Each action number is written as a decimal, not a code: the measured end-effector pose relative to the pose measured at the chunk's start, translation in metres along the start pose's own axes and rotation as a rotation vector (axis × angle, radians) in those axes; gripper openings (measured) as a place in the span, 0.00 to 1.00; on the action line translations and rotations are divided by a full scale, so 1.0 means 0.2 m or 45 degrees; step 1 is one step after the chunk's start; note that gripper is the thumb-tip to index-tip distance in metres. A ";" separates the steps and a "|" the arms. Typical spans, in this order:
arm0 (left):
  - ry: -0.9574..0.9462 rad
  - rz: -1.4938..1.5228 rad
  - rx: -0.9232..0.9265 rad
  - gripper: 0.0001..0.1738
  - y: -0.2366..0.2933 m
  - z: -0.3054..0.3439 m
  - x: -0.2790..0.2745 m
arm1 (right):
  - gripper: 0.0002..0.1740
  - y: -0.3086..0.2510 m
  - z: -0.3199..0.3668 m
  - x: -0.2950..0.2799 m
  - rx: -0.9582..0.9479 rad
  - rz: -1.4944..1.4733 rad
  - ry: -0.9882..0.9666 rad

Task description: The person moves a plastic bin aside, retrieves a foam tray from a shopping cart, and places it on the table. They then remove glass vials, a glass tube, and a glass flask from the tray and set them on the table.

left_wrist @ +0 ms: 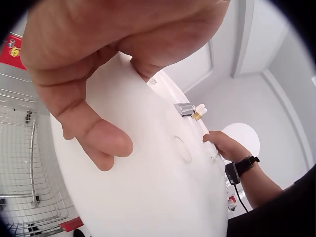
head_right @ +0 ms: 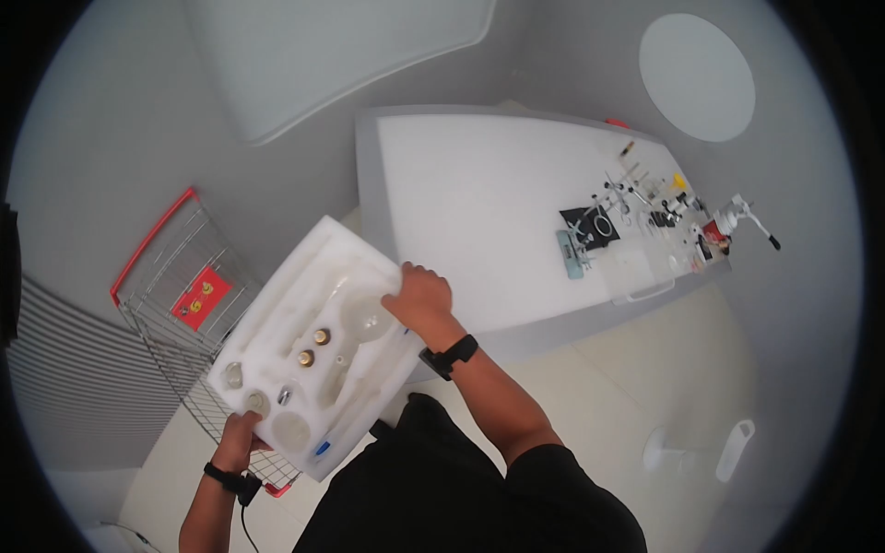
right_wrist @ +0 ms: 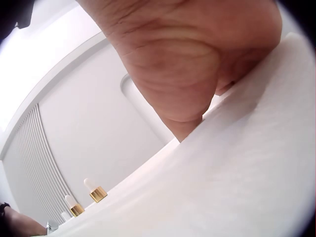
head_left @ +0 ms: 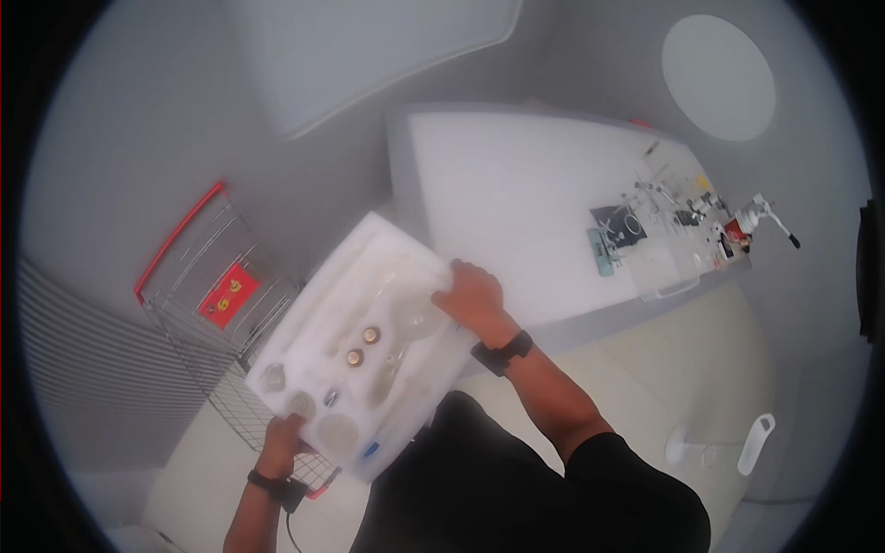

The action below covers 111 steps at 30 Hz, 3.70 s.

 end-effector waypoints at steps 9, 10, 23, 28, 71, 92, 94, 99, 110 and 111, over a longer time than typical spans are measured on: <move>-0.270 -0.255 0.106 0.28 0.18 -0.64 0.91 | 0.36 1.15 -0.11 -0.43 0.399 0.046 0.114; -0.281 -0.327 0.116 0.29 0.15 -0.72 1.02 | 0.36 1.29 -0.12 -0.45 0.455 0.047 0.127; -0.251 -0.838 0.287 0.27 0.19 -1.52 2.28 | 0.38 2.55 -0.47 -0.56 0.760 0.056 0.053; -0.178 -1.009 0.351 0.30 0.26 -1.65 2.34 | 0.38 2.62 -0.53 -0.55 0.775 -0.012 0.038; 0.260 -0.480 0.546 0.23 0.02 -1.30 2.36 | 0.05 1.17 -0.74 -0.25 -0.857 -0.077 -0.154; 0.440 -0.644 0.367 0.29 0.06 -1.18 2.37 | 0.14 2.81 -2.22 -0.54 -0.219 0.197 -0.106; 0.449 -0.616 0.368 0.29 0.07 -1.18 2.37 | 0.14 2.86 -2.27 -0.47 -0.140 0.228 -0.197; 0.456 -0.536 0.348 0.30 0.09 -1.19 2.38 | 0.14 2.94 -2.35 -0.37 -0.157 0.345 -0.227; 0.462 -0.589 0.435 0.27 0.09 -1.19 2.38 | 0.15 2.85 -2.25 -0.48 -0.084 0.406 -0.221; 0.460 -0.591 0.442 0.27 0.09 -1.19 2.38 | 0.14 2.81 -2.24 -0.54 -0.066 0.359 -0.143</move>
Point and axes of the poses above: each hand's wrist, its own z-axis away from the middle knuckle, its own x-axis out of the palm, y = z × x, the point moved 7 cm from there along -z, towards the middle knuckle, and after that the axes turned 15 degrees about x, right-handed, at the moved point
